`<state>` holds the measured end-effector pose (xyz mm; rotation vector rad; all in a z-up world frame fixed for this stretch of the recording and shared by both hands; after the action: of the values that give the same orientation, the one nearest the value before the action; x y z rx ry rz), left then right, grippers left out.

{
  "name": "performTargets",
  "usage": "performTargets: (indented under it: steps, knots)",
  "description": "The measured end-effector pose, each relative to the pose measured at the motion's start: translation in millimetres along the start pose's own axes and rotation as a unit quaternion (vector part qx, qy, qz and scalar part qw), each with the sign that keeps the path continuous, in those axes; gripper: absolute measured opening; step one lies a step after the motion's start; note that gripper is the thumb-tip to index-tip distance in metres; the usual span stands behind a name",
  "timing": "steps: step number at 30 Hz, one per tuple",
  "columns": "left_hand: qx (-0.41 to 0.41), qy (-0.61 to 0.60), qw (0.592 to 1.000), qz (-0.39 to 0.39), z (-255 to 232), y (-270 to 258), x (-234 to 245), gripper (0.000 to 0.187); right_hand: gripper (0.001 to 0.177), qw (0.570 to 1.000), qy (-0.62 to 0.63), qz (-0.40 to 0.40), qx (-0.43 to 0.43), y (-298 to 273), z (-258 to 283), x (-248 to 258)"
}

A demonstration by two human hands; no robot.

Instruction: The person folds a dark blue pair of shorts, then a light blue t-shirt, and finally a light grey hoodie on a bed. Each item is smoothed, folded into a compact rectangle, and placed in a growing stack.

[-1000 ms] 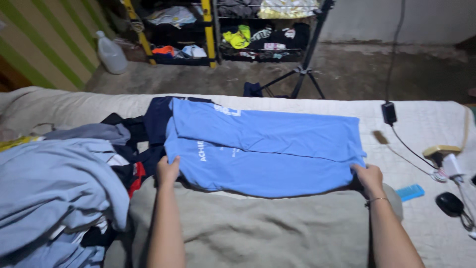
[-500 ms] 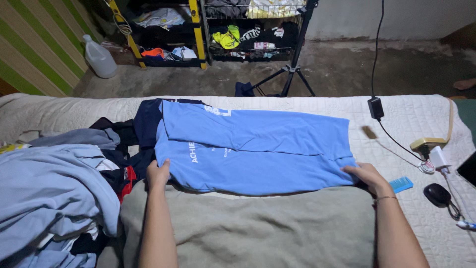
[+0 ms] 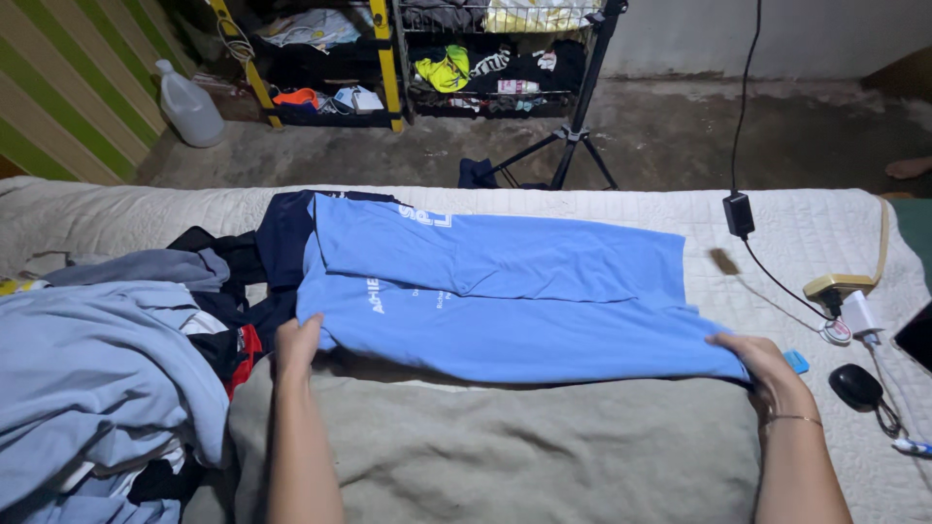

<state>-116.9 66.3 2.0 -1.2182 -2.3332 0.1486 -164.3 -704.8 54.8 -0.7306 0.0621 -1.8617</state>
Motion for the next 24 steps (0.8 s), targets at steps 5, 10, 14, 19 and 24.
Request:
performTargets:
  steps: [5, 10, 14, 19, 24]
  knots:
    - [0.09, 0.01, 0.996, -0.013, -5.6, 1.0, 2.0, 0.049, 0.058, 0.982, -0.184, 0.043, -0.001, 6.0, 14.3, -5.2]
    - [0.192, 0.077, 0.97, 0.13, -5.2, 0.6, -2.3, 0.056, 0.043, 0.982, 0.18, 0.054, -0.014, -4.4, 23.9, -19.7]
    - [0.09, 0.13, 0.978, 0.139, -11.3, 4.5, 6.6, 0.062, 0.039, 0.955, 0.267, -0.033, 0.128, -8.0, 27.1, -26.6]
    - [0.084, 0.095, 0.968, 0.218, -33.2, 2.9, 41.1, 0.06, 0.036, 0.906, 0.399, 0.034, 0.139, 7.7, 14.3, -27.9]
    - [0.233, -0.018, 0.903, 0.362, -39.6, 1.3, 48.4, 0.043, 0.027, 0.941, 0.294, 0.014, 0.165, 46.1, -12.7, -26.5]
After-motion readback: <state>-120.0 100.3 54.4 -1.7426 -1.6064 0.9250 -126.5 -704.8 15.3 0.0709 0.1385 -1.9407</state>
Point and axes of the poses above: each hand's wrist, its own y-axis towards the middle knuckle, its own x-axis out of the back of the hand, z = x × y, the point moved 2 cm from there along y, towards the middle knuckle, and after that the axes turned 13 degrees about x, right-handed, at the moved point
